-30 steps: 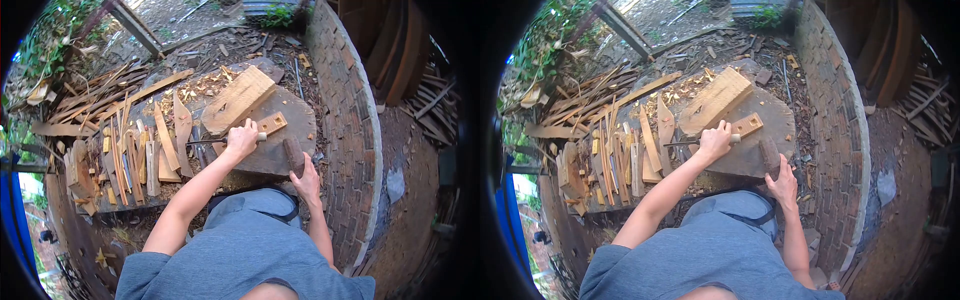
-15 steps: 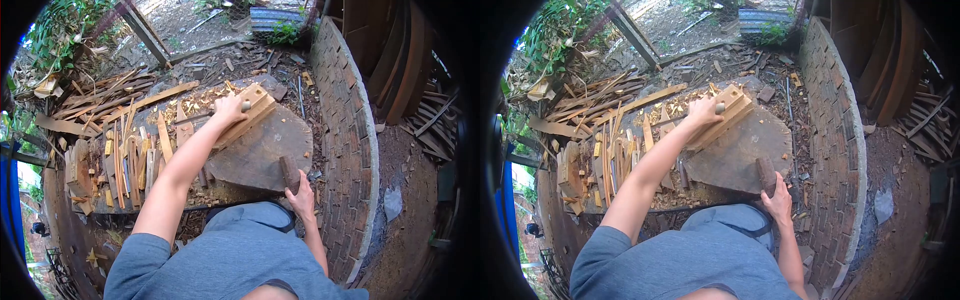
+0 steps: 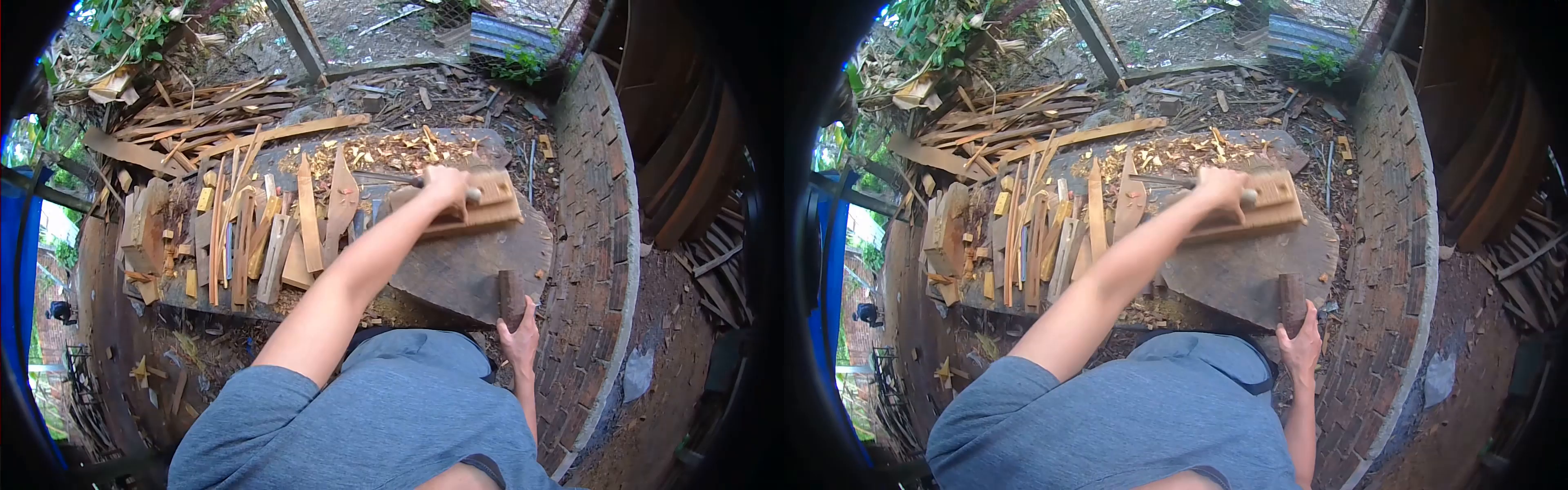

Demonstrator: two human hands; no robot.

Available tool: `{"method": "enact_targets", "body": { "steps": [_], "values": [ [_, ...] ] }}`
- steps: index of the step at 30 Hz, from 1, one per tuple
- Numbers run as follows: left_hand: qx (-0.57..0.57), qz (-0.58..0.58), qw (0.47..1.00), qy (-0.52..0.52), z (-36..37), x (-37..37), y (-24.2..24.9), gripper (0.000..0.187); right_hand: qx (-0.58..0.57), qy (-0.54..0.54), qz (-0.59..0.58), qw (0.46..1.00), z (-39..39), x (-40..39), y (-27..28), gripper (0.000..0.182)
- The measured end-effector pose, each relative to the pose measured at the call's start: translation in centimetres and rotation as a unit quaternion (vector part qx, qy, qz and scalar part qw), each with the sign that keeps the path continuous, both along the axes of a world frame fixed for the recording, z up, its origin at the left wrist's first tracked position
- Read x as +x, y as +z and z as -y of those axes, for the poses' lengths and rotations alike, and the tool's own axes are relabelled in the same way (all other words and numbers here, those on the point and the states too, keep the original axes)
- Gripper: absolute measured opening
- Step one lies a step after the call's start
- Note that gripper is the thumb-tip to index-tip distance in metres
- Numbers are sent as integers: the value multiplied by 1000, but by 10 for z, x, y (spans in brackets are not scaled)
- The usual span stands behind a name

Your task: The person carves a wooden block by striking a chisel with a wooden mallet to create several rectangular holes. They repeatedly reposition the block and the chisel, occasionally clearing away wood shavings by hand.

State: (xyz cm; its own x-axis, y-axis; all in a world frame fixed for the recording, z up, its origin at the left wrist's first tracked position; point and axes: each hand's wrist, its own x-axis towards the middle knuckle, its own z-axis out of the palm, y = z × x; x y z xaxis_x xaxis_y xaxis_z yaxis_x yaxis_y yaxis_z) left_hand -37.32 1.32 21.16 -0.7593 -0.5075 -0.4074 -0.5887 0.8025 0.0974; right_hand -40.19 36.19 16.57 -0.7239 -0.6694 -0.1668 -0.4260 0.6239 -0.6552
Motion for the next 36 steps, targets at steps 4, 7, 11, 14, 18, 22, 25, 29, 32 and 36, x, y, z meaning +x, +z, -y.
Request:
{"method": "enact_targets", "body": {
  "steps": [4,7,11,14,18,22,25,29,32,36],
  "values": [
    [9,-33,998,-56,-46,30,8,81,-2,-13,-8,1000,-1,3,2,71],
    [22,-30,997,-73,-62,56,5,87,7,-23,-9,1000,-2,4,0,73],
    [32,-31,997,-63,-62,62,8,94,18,-32,-9,999,-1,4,-1,73],
    [79,-61,992,-73,-54,68,18,101,12,-38,-21,999,-1,4,0,73],
    [281,-335,896,-81,-18,55,89,51,17,-46,-20,999,-3,7,3,72],
    [501,-536,678,49,-22,30,143,36,12,-43,-33,998,0,7,-1,71],
    [536,-607,583,73,-46,6,123,38,9,-52,-44,998,-1,8,-2,71],
    [528,-628,557,126,-63,-12,102,35,-12,-47,-48,998,-3,7,-9,71],
    [510,-633,574,102,-65,-21,95,34,-6,-49,-48,998,-3,8,-6,71],
    [488,-626,602,88,-65,-21,86,34,10,-60,-24,998,-2,9,-2,71]
  ]
}}
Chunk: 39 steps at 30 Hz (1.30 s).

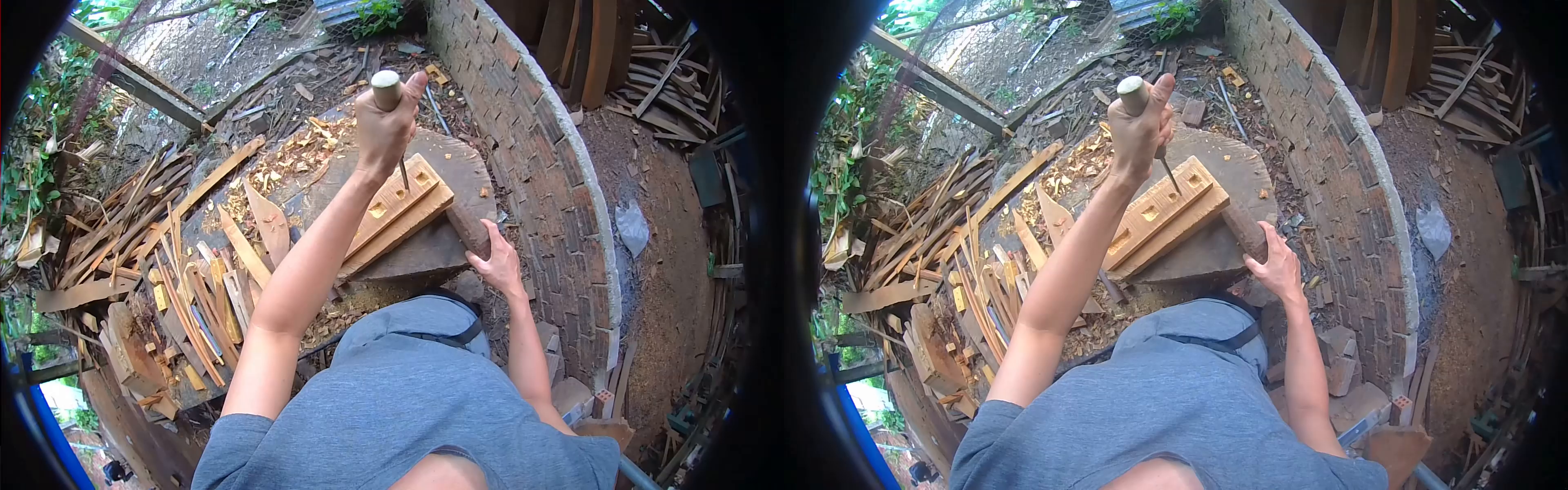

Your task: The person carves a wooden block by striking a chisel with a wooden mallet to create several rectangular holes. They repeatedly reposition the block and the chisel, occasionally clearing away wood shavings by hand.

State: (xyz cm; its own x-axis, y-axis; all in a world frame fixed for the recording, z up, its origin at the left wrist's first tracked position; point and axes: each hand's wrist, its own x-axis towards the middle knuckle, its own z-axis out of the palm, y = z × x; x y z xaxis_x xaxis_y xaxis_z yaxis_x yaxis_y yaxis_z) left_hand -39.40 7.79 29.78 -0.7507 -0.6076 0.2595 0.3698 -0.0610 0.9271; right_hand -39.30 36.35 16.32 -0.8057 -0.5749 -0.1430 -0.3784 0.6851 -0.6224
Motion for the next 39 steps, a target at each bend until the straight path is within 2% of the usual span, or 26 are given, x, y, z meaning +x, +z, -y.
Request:
{"method": "enact_targets", "body": {
  "steps": [11,13,22,29,31,34,39],
  "values": [
    [-79,13,997,0,-6,-2,-9,39,-1,-1,1,1000,1,-1,1,72],
    [-128,11,992,19,-10,-4,-11,42,-8,3,-9,1000,0,-1,-2,72],
    [-192,11,979,67,-18,-2,-2,44,-1,1,-9,1000,0,-1,0,72],
    [-176,24,982,58,-18,-2,1,44,3,4,-10,1000,0,-1,1,72],
    [-172,49,983,48,-21,0,4,36,6,2,-4,1000,1,0,2,72],
    [-208,31,976,58,-21,-6,-1,36,3,3,-8,1000,0,-1,0,72],
    [-180,27,982,55,-23,-9,1,38,-7,4,-13,1000,1,-1,0,72]
  ]
}}
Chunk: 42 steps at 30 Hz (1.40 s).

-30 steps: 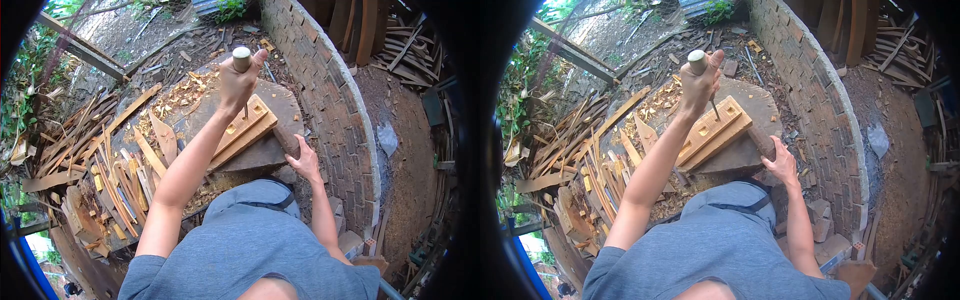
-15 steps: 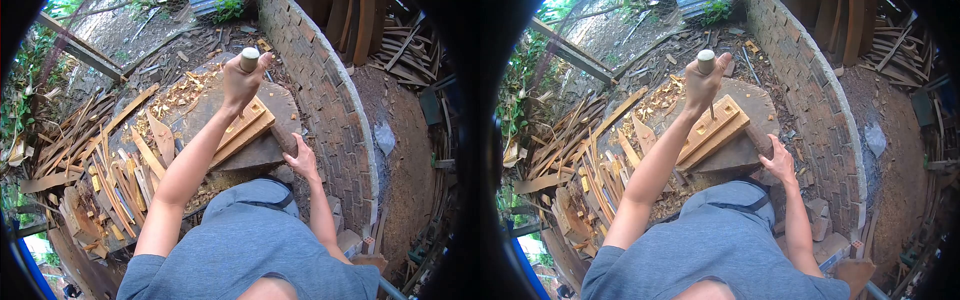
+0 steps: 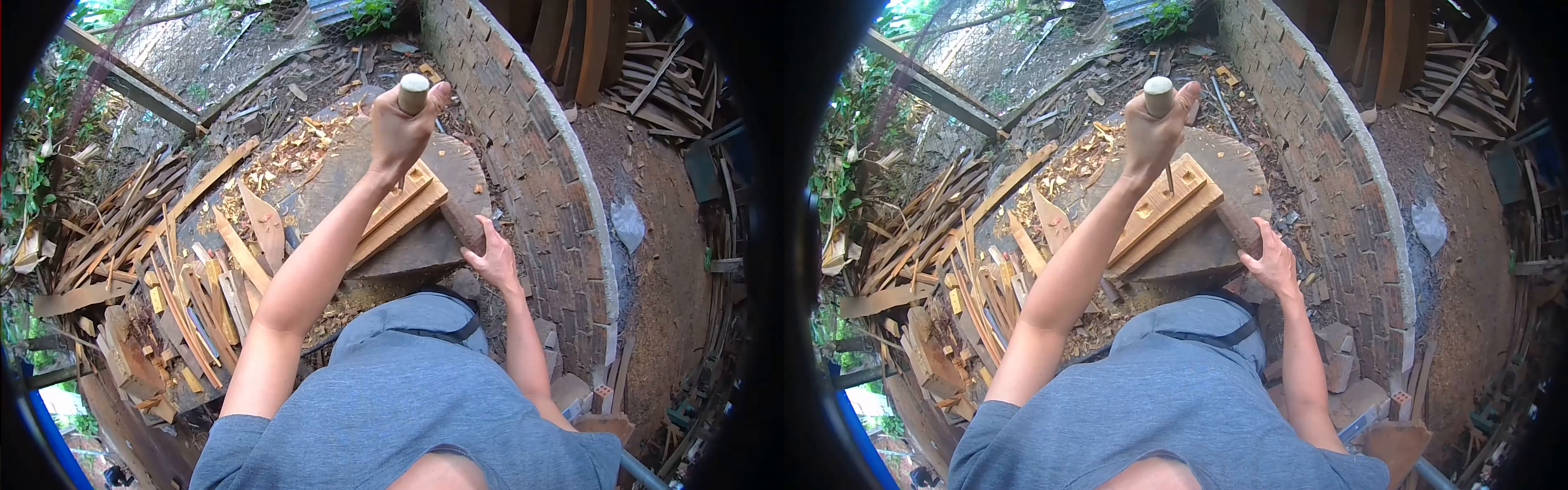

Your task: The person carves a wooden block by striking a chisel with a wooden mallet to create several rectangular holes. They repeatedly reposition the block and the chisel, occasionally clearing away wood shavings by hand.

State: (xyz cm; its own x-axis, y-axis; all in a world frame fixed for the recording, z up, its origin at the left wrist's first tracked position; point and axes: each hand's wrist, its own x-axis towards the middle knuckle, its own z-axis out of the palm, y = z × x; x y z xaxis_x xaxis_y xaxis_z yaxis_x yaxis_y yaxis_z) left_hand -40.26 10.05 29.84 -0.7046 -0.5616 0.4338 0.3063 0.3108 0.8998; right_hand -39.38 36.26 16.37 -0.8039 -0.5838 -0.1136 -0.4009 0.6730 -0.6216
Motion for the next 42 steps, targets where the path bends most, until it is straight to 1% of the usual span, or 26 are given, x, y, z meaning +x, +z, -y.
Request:
{"method": "enact_targets", "body": {
  "steps": [1,2,4,14,16,20,22,27,32,42],
  "values": [
    [25,-4,1000,-6,-1,0,0,42,4,-1,3,1000,0,0,1,72],
    [26,-2,1000,-7,-1,0,-1,42,9,-3,6,1000,0,1,1,72],
    [-19,-14,1000,-5,-2,-1,-3,41,6,-3,8,1000,-1,1,1,72],
    [-7,-12,1000,18,-8,1,2,41,0,-2,15,1000,0,0,1,72],
    [-39,-4,999,23,-6,0,2,35,-2,-1,13,1000,0,1,1,72],
    [-32,-6,999,6,-6,1,4,35,-14,5,1,1000,-1,-1,-3,72],
    [-50,5,999,17,-7,1,5,35,-9,0,9,1000,0,0,-2,72],
    [-45,-2,999,7,-7,2,4,35,-3,-5,23,1000,2,0,3,72],
    [-50,-4,999,7,-7,2,2,35,-18,-2,0,1000,0,0,-1,71],
    [-37,4,999,10,-7,3,1,36,-26,-2,-2,1000,0,1,-1,71]
  ]
}}
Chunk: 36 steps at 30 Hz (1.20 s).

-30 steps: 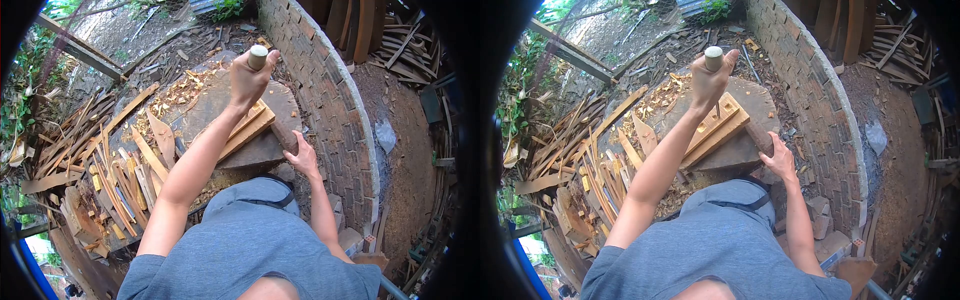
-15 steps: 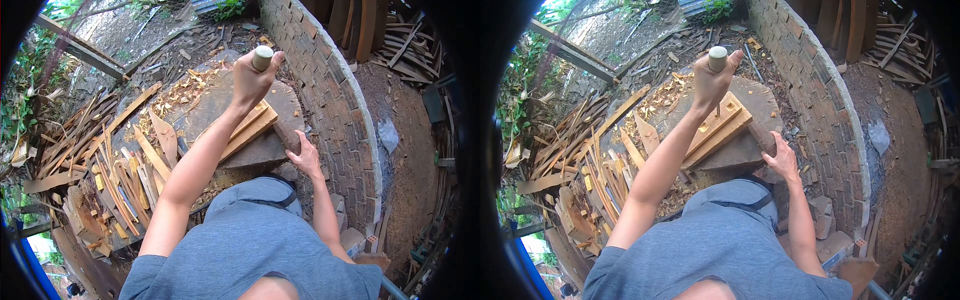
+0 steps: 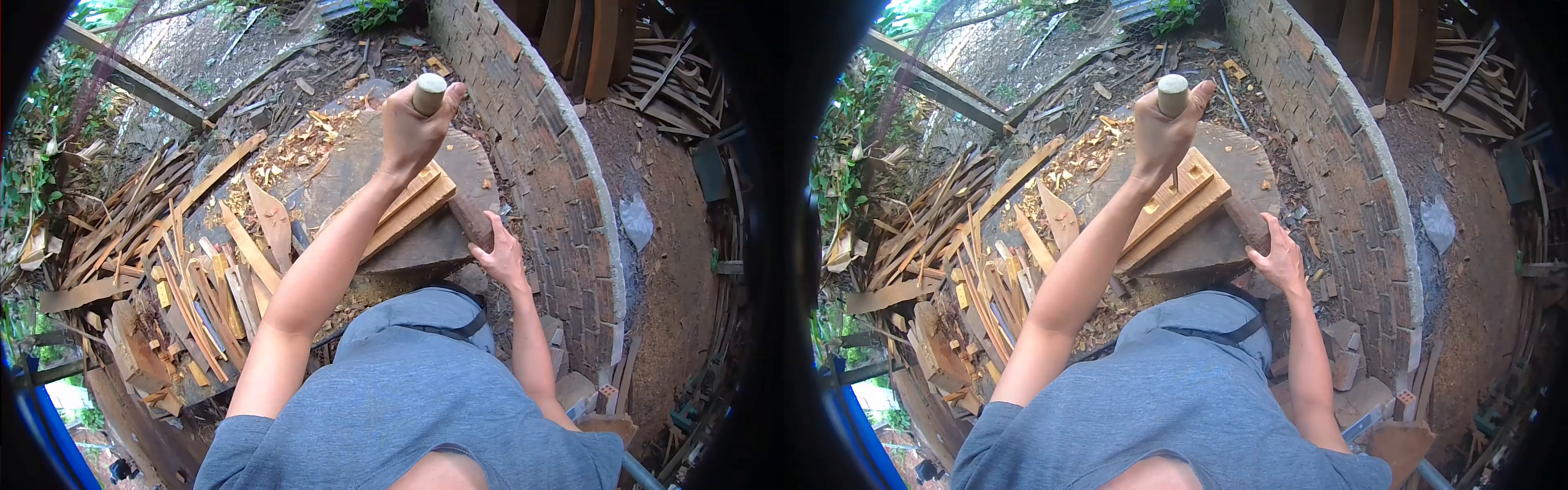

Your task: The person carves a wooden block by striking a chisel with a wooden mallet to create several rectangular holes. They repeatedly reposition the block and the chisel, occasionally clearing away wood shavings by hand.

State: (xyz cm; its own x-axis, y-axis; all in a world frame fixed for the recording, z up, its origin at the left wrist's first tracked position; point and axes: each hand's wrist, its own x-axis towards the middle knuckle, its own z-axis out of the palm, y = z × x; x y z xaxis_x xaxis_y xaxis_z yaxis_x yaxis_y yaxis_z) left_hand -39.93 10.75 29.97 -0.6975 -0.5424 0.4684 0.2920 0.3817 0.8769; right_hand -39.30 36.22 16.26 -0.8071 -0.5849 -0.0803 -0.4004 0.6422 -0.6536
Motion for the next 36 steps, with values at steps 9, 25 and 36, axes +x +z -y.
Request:
{"method": "enact_targets", "body": {
  "steps": [9,25,36],
  "values": [
    [-1,0,1000,-3,2,-1,0,37,2,-5,0,1000,0,0,-1,71],
    [-33,5,999,13,-9,1,-7,26,-112,-59,82,989,-7,-2,-13,69],
    [-33,5,999,17,-12,3,-15,20,-420,-53,-128,897,79,-27,190,64]
  ]
}}
